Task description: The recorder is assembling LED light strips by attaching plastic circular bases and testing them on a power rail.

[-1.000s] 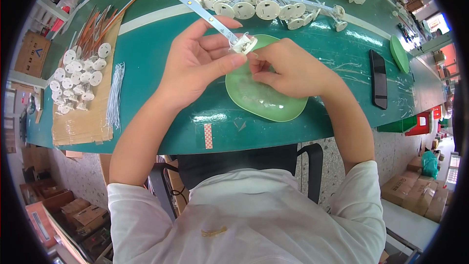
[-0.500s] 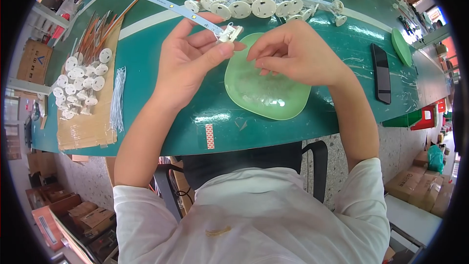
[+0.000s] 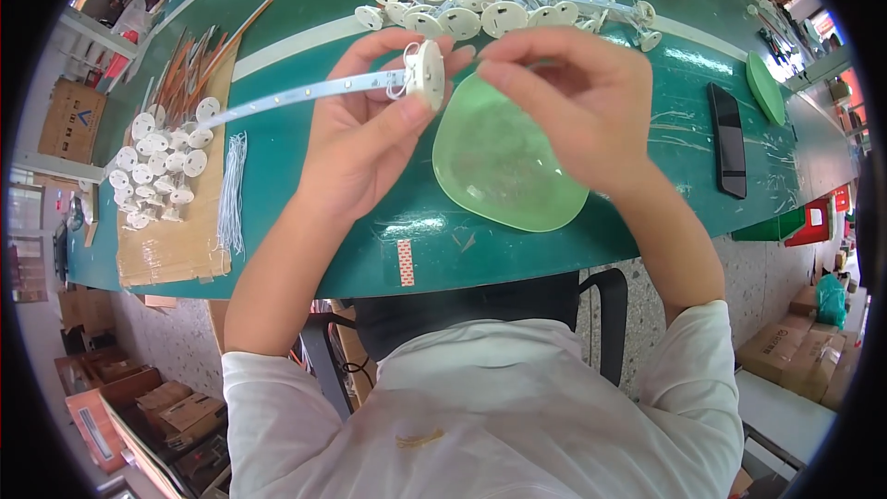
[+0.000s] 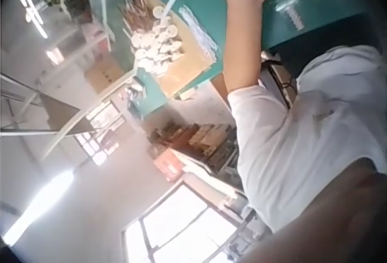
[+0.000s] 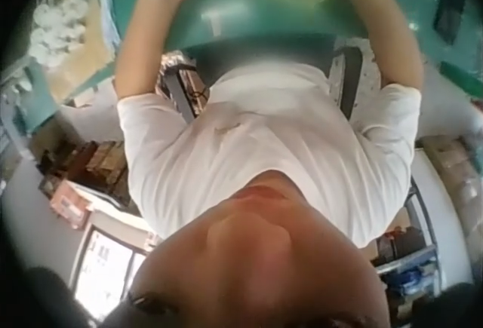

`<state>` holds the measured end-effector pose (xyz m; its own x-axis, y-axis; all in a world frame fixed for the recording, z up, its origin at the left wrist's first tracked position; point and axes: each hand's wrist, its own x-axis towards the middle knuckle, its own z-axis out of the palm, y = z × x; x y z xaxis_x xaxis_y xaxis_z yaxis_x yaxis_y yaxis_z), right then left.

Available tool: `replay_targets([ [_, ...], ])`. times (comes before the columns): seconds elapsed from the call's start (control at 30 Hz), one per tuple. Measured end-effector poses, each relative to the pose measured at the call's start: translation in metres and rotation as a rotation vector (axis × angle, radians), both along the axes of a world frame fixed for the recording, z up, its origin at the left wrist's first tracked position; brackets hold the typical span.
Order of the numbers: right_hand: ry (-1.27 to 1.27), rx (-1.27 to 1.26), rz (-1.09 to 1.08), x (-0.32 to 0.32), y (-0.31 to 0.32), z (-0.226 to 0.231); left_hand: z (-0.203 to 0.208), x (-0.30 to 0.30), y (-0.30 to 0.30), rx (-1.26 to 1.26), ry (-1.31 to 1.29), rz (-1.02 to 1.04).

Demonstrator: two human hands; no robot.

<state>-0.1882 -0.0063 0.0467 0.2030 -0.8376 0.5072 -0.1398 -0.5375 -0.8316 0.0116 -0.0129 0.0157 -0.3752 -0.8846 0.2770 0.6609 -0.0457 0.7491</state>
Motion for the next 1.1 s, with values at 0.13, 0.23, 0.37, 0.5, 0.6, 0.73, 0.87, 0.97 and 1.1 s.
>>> replay_targets([
  [0.13, -0.012, -0.188, 0.082, 0.004, 0.005, -0.007, 0.001, 0.002, 0.004, -0.060, 0.038, -0.067],
  [0.23, -0.041, -0.228, 0.117, 0.007, 0.006, -0.012, 0.002, -0.001, 0.009, -0.039, 0.022, -0.031],
  [0.37, 0.178, -0.424, -0.038, 0.008, 0.007, -0.011, 0.003, -0.003, 0.011, -0.085, -0.027, 0.048],
  [0.5, 0.166, -0.736, -0.146, 0.012, -0.005, -0.021, 0.002, -0.007, 0.010, -0.108, -0.116, 0.130],
  [0.6, 0.159, -0.667, -0.025, 0.005, -0.012, -0.015, 0.004, -0.003, 0.007, -0.051, -0.086, 0.092],
  [0.73, 0.186, -0.521, 0.152, -0.008, -0.013, -0.006, 0.002, 0.005, 0.005, 0.004, -0.075, -0.053],
  [0.87, 0.213, -0.468, 0.100, -0.006, -0.007, -0.002, 0.001, 0.007, 0.004, -0.041, -0.092, -0.072],
  [0.97, 0.192, -0.688, -0.029, 0.001, -0.006, -0.010, -0.001, 0.001, 0.007, -0.055, -0.060, -0.027],
  [1.1, 0.201, -0.784, -0.111, 0.006, -0.003, -0.016, -0.002, -0.009, 0.015, -0.047, -0.002, 0.050],
])
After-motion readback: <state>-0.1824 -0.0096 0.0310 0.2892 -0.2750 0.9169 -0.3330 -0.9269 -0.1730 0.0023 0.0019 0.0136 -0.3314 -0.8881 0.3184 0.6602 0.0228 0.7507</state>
